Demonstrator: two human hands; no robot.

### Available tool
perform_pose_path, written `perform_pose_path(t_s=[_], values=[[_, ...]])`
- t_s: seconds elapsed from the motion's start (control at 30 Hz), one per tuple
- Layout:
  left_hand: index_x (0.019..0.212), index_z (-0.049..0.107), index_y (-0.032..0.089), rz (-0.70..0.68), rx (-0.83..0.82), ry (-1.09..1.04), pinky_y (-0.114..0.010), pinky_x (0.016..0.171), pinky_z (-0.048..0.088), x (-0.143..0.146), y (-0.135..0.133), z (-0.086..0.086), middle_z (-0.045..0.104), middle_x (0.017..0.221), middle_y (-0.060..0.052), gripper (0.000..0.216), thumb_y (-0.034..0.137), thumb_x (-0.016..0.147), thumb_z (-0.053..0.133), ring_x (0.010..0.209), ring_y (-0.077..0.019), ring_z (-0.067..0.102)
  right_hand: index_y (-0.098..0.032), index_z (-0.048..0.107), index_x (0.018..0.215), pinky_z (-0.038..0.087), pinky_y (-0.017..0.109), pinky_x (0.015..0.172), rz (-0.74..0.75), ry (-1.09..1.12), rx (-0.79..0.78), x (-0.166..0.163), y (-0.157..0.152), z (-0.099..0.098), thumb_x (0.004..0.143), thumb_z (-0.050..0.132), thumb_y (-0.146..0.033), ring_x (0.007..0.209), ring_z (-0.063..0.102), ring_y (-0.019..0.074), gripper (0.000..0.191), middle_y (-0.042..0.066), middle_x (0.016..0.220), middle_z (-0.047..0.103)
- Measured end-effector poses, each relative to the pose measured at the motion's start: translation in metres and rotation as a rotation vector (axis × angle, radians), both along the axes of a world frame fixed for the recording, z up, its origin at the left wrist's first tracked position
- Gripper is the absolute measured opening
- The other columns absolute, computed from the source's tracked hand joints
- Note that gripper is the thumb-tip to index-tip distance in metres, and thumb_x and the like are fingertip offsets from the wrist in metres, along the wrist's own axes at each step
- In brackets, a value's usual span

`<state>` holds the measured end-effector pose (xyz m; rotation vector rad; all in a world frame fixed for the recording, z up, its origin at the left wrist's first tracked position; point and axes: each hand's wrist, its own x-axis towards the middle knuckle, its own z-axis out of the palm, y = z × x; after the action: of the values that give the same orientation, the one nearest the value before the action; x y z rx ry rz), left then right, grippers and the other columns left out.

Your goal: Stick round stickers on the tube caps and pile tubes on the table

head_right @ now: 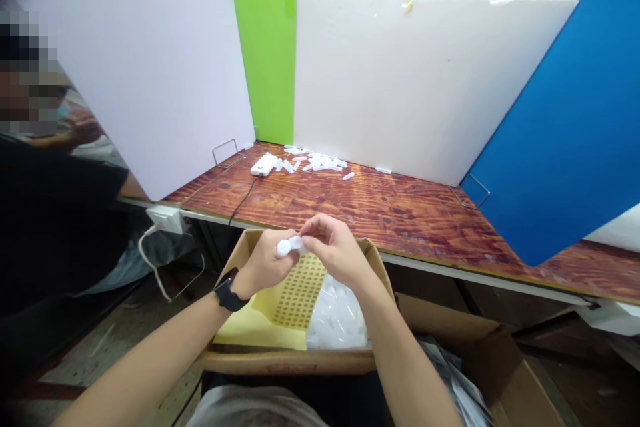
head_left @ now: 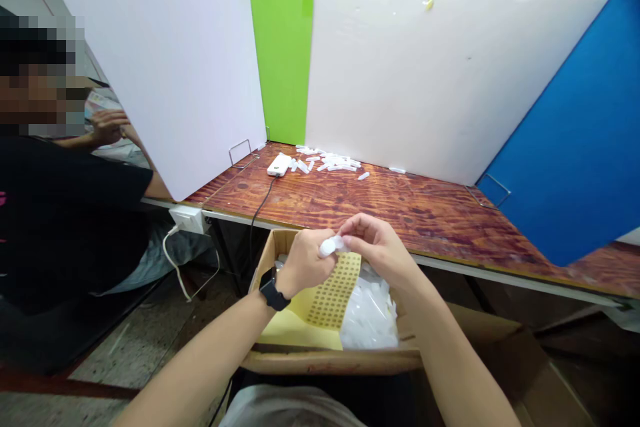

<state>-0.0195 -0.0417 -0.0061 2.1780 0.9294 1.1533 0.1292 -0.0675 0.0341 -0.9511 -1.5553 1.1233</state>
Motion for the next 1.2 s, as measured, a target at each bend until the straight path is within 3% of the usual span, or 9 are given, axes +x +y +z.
perform_pose_path(t_s=[0.3,0.47,0.57,0.63,0.7,0.77,0.87,0.97,1.2], values=[[0.056,0.04,0.016,-0.062,-0.063,-0.003,-0.021,0.049,0.026,0.002,-0.001,-0.001,0.044,0.053,0.003,0.014,0.009,0.067,0.045,0.049,-0.0075,0.035,-0.016,0.056,0.076,0.043,0.025,0.058,0.041,0.114,-0.058,0.001,0.006,-0.009,0.066,0.066,-0.025,0.061,0.054,0.0115,0.017,0.0,0.069,0.057],[0.067,0.048,0.016,-0.017,-0.253,-0.277,-0.021,0.053,0.033,0.0,0.011,-0.002,0.047,0.062,0.003,0.006,0.017,0.068,0.054,0.055,-0.0086,0.041,-0.017,0.055,0.085,0.045,0.034,0.073,-0.401,-0.149,0.215,0.001,0.01,-0.016,0.074,0.055,-0.028,0.078,0.057,0.0186,0.015,0.006,0.083,0.06],[0.073,0.051,0.016,-0.027,-0.393,-0.454,-0.022,0.056,0.037,-0.002,0.014,0.001,0.049,0.067,0.002,0.012,0.021,0.066,0.059,0.059,-0.0095,0.045,-0.017,0.055,0.095,0.042,0.039,0.083,-0.575,-0.28,0.269,0.006,0.015,-0.019,0.067,0.063,-0.032,0.095,0.054,0.0241,0.033,0.011,0.1,0.058],[0.073,0.053,0.015,-0.024,-0.436,-0.511,-0.022,0.057,0.038,-0.003,0.015,0.004,0.05,0.068,0.001,0.014,0.022,0.064,0.062,0.061,-0.01,0.046,-0.017,0.053,0.098,0.045,0.039,0.079,-0.453,-0.232,0.122,0.012,0.018,-0.022,0.065,0.066,-0.033,0.093,0.056,0.0246,0.039,0.011,0.099,0.06],[0.071,0.056,0.014,0.005,-0.447,-0.556,-0.022,0.059,0.039,-0.004,0.016,0.007,0.052,0.069,0.001,0.013,0.021,0.063,0.063,0.063,-0.0106,0.048,-0.017,0.055,0.09,0.048,0.036,0.069,-0.26,-0.122,-0.041,0.018,0.021,-0.024,0.067,0.064,-0.035,0.079,0.061,0.022,0.031,0.008,0.087,0.063],[0.07,0.058,0.014,0.027,-0.478,-0.646,-0.023,0.065,0.04,-0.004,0.017,0.008,0.055,0.073,-0.001,0.011,0.018,0.062,0.064,0.069,-0.0115,0.051,-0.016,0.055,0.081,0.049,0.032,0.061,-0.188,-0.012,-0.094,0.023,0.022,-0.025,0.07,0.062,-0.036,0.067,0.061,0.0188,0.024,0.005,0.076,0.064],[0.069,0.057,0.014,-0.041,-0.683,-0.838,-0.024,0.07,0.041,-0.004,0.017,0.009,0.057,0.077,-0.001,0.016,0.014,0.057,0.067,0.075,-0.0123,0.053,-0.017,0.055,0.077,0.048,0.029,0.058,-0.272,0.087,-0.044,0.027,0.024,-0.026,0.069,0.063,-0.036,0.062,0.059,0.0167,0.023,0.003,0.073,0.064],[0.068,0.055,0.015,-0.124,-0.889,-0.89,-0.022,0.064,0.04,-0.002,0.013,0.01,0.055,0.067,0.002,0.022,0.011,0.052,0.07,0.065,-0.0095,0.052,-0.017,0.055,0.079,0.047,0.028,0.058,-0.331,0.071,0.012,0.026,0.026,-0.03,0.07,0.063,-0.036,0.064,0.059,0.0168,0.022,0.003,0.074,0.064],[0.062,0.053,0.014,-0.106,-0.839,-0.895,-0.021,0.06,0.04,0.006,0.005,0.012,0.052,0.061,0.004,0.024,0.01,0.048,0.072,0.058,-0.0077,0.05,-0.018,0.051,0.096,0.049,0.034,0.067,-0.466,-0.143,0.193,0.016,0.026,-0.035,0.075,0.057,-0.035,0.076,0.06,0.0202,0.028,0.006,0.085,0.063]])
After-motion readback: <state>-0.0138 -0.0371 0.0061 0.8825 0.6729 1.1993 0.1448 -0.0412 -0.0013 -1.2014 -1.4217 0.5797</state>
